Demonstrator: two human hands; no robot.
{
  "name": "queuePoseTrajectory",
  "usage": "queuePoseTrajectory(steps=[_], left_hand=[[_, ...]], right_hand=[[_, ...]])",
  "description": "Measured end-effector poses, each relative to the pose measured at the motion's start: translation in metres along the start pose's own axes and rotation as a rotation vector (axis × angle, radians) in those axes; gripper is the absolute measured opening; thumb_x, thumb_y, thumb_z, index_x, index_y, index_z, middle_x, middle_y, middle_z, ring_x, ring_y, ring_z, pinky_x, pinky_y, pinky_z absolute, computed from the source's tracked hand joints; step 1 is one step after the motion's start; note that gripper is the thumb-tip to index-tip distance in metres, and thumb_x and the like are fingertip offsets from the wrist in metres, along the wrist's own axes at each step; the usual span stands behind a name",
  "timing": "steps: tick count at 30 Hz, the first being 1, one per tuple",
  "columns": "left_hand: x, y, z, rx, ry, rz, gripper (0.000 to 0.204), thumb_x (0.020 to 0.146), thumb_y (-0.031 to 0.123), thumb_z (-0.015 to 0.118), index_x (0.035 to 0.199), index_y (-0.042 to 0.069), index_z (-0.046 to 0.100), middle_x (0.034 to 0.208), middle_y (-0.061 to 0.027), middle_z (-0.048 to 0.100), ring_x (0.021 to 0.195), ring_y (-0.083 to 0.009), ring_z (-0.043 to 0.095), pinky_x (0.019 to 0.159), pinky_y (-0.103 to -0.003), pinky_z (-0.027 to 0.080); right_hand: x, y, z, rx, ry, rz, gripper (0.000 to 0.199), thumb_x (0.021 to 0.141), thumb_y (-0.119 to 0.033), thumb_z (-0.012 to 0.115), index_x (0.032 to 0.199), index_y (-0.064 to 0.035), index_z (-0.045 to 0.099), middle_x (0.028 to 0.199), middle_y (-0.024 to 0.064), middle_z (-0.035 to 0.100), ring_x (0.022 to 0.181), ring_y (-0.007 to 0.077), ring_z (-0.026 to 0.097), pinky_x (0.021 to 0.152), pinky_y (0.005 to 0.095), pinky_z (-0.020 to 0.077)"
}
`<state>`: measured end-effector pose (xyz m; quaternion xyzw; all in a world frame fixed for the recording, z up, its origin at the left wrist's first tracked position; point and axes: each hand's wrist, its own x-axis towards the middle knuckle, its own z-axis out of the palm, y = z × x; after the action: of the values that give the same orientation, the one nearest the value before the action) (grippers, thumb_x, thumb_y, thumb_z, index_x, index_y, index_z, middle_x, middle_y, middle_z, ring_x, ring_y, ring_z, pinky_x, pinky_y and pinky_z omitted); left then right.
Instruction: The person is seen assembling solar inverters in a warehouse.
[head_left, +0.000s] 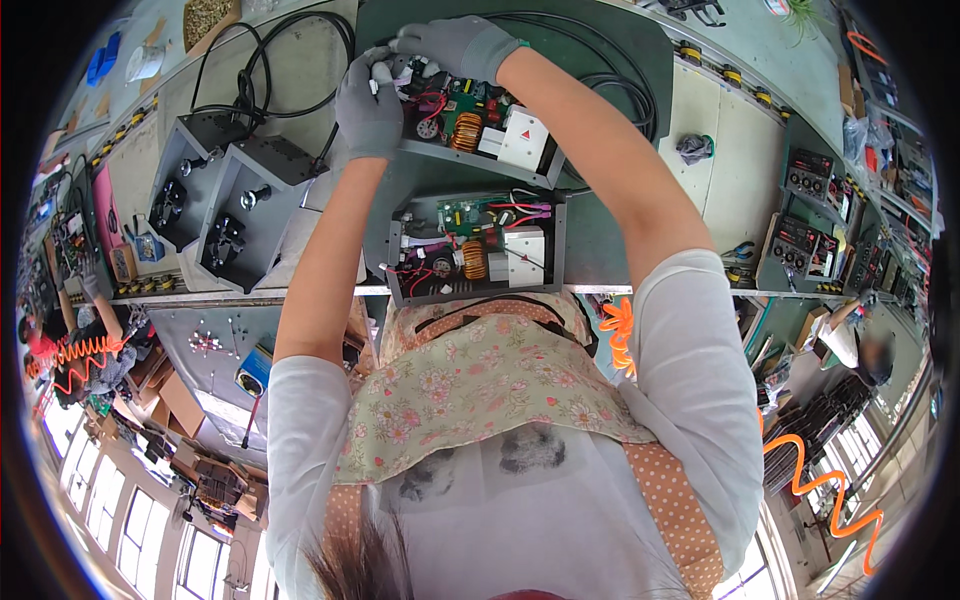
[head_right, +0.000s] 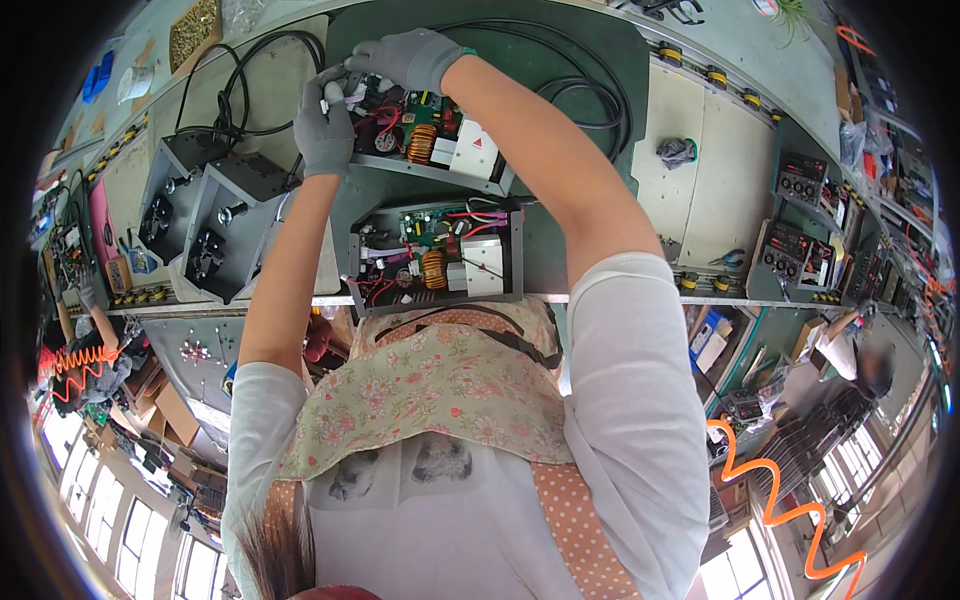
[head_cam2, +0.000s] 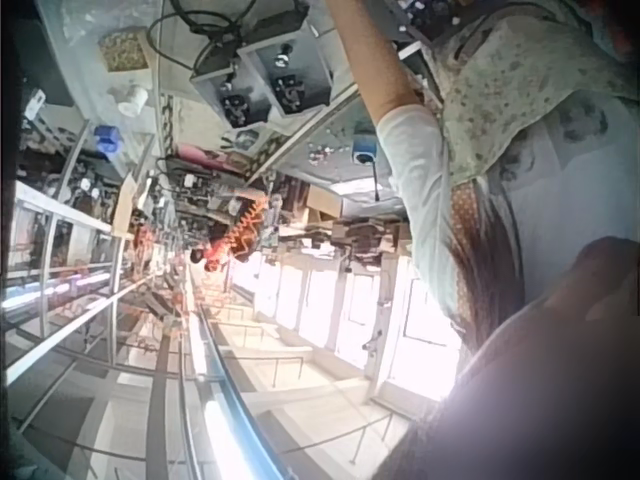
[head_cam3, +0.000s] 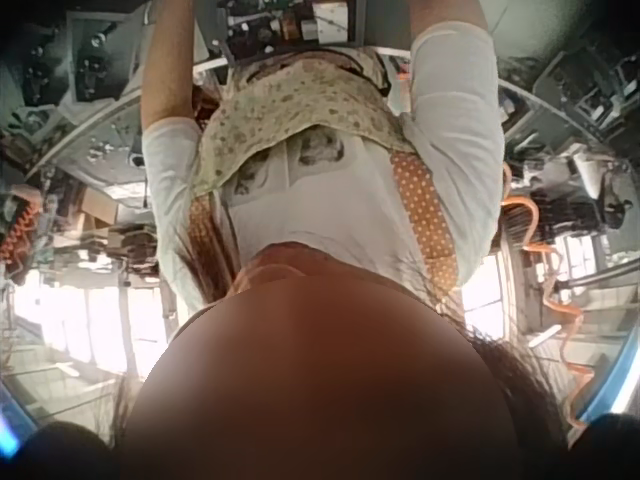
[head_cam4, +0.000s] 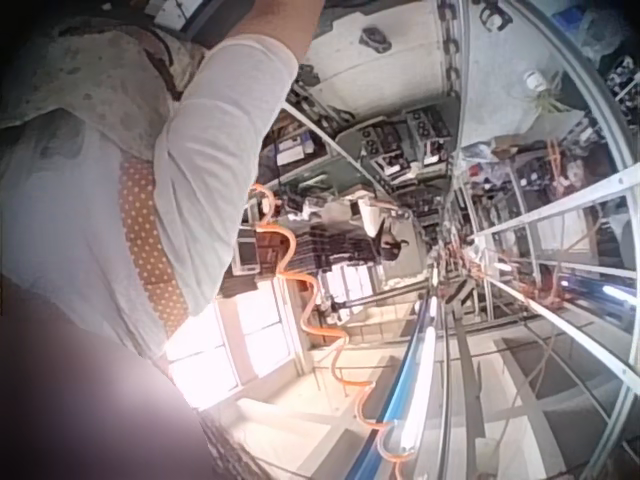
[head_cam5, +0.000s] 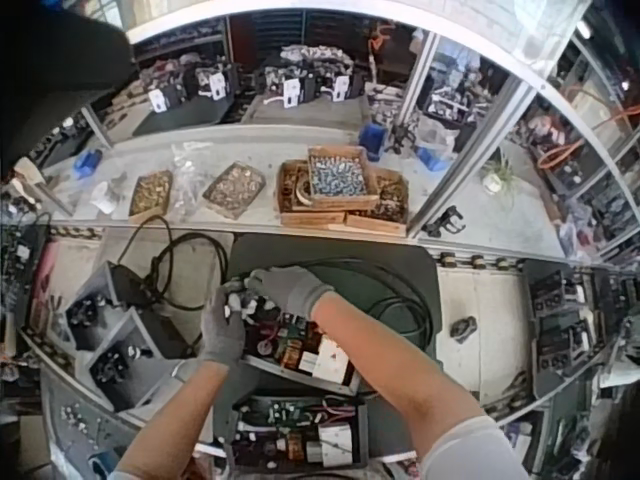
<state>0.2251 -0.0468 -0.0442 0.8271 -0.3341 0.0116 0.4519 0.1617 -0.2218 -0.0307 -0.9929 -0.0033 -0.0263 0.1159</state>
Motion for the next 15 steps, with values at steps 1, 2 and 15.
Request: queuePoseTrajectory(steps=[1, 2, 15], left_hand=[[0.0, 0.001, 0.0, 0.015, -0.016, -0.004, 0.024, 0.097, 0.024, 0.052, 0.108, 0.007, 0.065, 0.101, -0.0151, 0.069, 0.096, -0.0378, 0.064, 0.084, -0.045, 0.05], [0.0, 0.002, 0.0, 0.03, -0.032, -0.007, 0.024, 0.096, 0.024, 0.053, 0.107, 0.007, 0.065, 0.1, -0.0155, 0.069, 0.096, -0.038, 0.064, 0.083, -0.045, 0.05], [-0.001, 0.004, -0.001, -0.009, 0.009, 0.024, 0.023, 0.095, 0.022, 0.054, 0.105, 0.006, 0.066, 0.1, -0.0152, 0.07, 0.096, -0.0372, 0.063, 0.083, -0.045, 0.05]], right_hand=[[0.002, 0.005, 0.002, -0.037, -0.066, -0.057, 0.063, 0.08, -0.006, 0.067, 0.138, -0.0222, 0.047, 0.127, 0.0043, 0.058, 0.113, 0.0251, 0.062, 0.084, 0.0416, 0.0572], [0.003, 0.008, 0.005, -0.075, -0.131, -0.113, 0.061, 0.081, -0.007, 0.066, 0.137, -0.0216, 0.048, 0.124, 0.0037, 0.06, 0.113, 0.0253, 0.062, 0.084, 0.0417, 0.0572], [0.019, 0.013, 0.014, -0.036, -0.184, -0.162, 0.052, 0.079, -0.007, 0.068, 0.129, -0.0168, 0.057, 0.116, 0.0076, 0.064, 0.107, 0.0293, 0.065, 0.088, 0.0426, 0.0548]])
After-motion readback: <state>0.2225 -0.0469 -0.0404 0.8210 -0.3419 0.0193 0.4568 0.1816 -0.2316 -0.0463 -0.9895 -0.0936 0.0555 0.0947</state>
